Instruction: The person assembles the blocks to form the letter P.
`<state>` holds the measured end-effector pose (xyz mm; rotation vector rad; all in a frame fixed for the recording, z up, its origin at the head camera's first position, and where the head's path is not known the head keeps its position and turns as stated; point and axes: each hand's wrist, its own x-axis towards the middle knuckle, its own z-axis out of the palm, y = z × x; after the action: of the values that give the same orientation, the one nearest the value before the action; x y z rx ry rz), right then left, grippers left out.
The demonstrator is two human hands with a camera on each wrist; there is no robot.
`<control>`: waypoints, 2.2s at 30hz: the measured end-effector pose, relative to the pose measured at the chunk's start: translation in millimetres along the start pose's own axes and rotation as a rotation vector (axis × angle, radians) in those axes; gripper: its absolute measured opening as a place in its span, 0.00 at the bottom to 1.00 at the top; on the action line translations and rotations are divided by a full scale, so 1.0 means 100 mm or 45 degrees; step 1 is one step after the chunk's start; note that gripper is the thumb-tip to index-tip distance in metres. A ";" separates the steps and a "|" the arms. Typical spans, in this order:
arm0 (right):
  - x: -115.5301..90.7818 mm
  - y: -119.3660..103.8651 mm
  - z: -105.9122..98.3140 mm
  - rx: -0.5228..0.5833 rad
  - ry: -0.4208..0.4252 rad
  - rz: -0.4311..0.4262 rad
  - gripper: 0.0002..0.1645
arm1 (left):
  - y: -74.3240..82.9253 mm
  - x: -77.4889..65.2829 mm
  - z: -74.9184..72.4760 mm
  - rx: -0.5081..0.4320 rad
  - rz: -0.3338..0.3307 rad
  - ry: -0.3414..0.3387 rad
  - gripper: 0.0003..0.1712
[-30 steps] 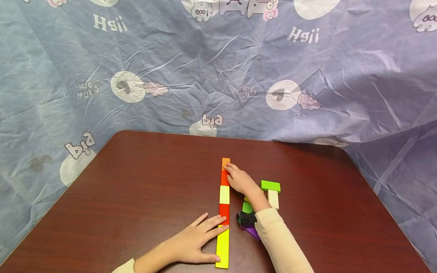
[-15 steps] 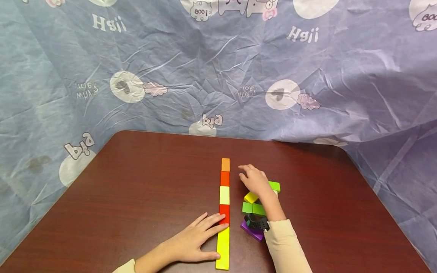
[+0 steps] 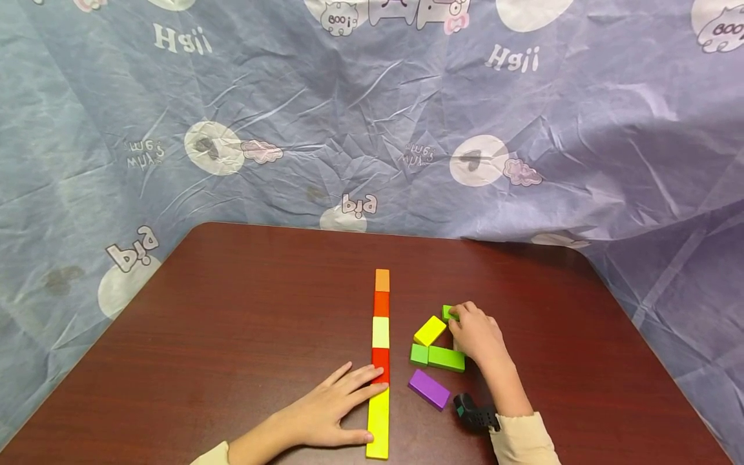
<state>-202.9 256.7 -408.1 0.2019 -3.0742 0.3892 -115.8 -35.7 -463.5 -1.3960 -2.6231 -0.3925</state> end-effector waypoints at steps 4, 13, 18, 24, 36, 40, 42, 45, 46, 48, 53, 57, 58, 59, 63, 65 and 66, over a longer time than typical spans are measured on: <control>0.06 -0.03 0.00 0.012 -0.013 -0.027 0.20 | 0.00 -0.01 -0.01 0.001 0.000 -0.009 0.38; 0.23 -0.30 0.09 0.004 0.000 -0.180 0.20 | 0.00 0.00 0.00 0.029 0.011 0.017 0.38; 0.22 -0.36 0.10 -0.005 0.020 -0.176 0.19 | -0.01 0.00 0.02 0.029 0.010 0.014 0.38; 0.27 -0.36 0.08 -0.030 -0.035 -0.152 0.19 | -0.01 -0.01 0.02 0.033 0.011 0.017 0.38; 0.68 -0.42 0.12 -0.142 -0.125 -0.151 0.24 | -0.01 0.00 0.00 0.015 0.006 -0.010 0.38; 0.76 -0.49 0.17 -0.142 -0.123 -0.176 0.25 | 0.00 0.00 0.00 0.017 0.011 -0.008 0.38; 0.78 -0.53 0.19 -0.140 -0.117 -0.190 0.25 | -0.01 0.00 0.01 0.014 0.011 -0.007 0.38; 0.80 -0.57 0.22 -0.129 -0.107 -0.204 0.25 | -0.01 0.00 0.02 0.013 0.011 -0.005 0.37; 0.80 -0.59 0.23 -0.129 -0.103 -0.206 0.24 | -0.01 0.00 0.02 0.010 0.011 -0.007 0.37; 0.80 -0.60 0.24 -0.126 -0.095 -0.208 0.24 | -0.01 0.00 0.01 0.010 0.010 -0.008 0.37; 0.78 -0.63 0.23 -0.122 -0.087 -0.203 0.24 | -0.01 0.00 0.00 0.022 0.012 -0.004 0.38; 0.77 -0.65 0.24 -0.118 -0.083 -0.211 0.24 | -0.01 -0.01 0.00 0.026 0.009 -0.003 0.38; 0.77 -0.65 0.24 -0.117 -0.080 -0.212 0.24 | -0.01 -0.01 0.00 0.025 0.009 -0.004 0.37; 0.77 -0.65 0.23 -0.113 -0.075 -0.213 0.24 | -0.01 -0.01 0.00 0.027 0.008 -0.004 0.37; 0.77 -0.66 0.24 -0.110 -0.064 -0.213 0.24 | -0.01 -0.01 0.00 0.031 0.009 -0.003 0.38; 0.78 -0.66 0.25 -0.111 -0.060 -0.214 0.24 | -0.01 -0.01 0.00 0.040 0.012 0.001 0.38; 0.78 -0.66 0.26 -0.112 -0.059 -0.214 0.24 | -0.01 -0.01 0.00 0.043 0.013 0.003 0.38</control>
<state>-271.9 177.4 -412.9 0.4688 -3.0794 0.2445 -116.1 -37.0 -463.8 -1.3974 -2.6070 -0.3462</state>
